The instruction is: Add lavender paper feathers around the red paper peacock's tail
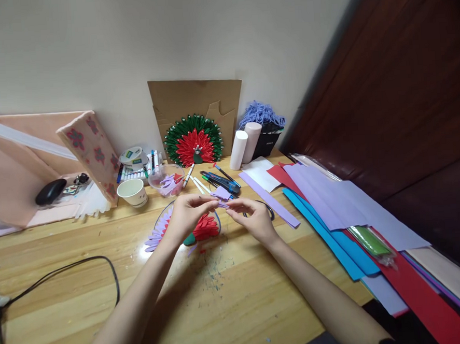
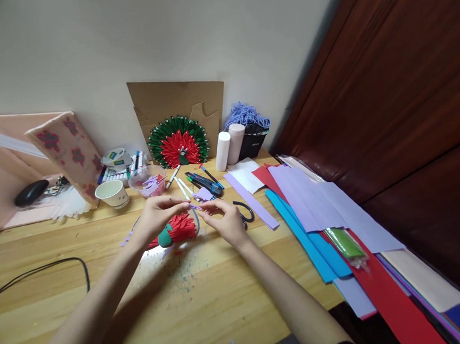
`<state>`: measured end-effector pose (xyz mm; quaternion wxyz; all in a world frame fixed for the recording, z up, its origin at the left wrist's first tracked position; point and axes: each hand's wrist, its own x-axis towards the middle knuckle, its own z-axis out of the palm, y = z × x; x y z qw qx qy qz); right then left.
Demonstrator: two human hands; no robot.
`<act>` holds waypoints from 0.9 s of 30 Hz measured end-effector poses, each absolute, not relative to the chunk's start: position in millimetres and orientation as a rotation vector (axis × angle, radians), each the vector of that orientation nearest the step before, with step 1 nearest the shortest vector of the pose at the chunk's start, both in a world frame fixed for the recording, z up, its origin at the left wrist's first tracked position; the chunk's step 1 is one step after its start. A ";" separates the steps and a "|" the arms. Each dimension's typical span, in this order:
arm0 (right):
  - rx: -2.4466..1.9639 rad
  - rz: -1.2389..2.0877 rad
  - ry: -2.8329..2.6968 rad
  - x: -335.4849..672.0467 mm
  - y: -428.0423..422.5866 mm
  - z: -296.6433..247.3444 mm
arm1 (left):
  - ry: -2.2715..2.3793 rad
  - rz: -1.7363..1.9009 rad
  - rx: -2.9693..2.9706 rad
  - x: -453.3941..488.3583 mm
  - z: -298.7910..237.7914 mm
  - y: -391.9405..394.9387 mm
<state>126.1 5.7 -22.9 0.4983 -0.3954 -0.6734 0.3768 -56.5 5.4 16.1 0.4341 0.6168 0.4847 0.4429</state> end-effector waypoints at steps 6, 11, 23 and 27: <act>-0.901 1.524 -1.466 93.4 -12.2 -42.0 | 1.308 1.182 1.556 -102.0 -6.2 -48.7; -0.840 1.729 -1.576 60.0 -33.5 -52.7 | 1.431 1.219 1.702 -160.4 -13.0 -107.4; -0.577 1.811 -2.123 -92.3 -41.9 -43.7 | 1.969 1.651 1.194 -256.9 -34.9 -223.7; -0.623 1.621 -2.183 -165.8 -50.2 -47.6 | 2.063 1.814 0.874 -281.5 -43.5 -241.4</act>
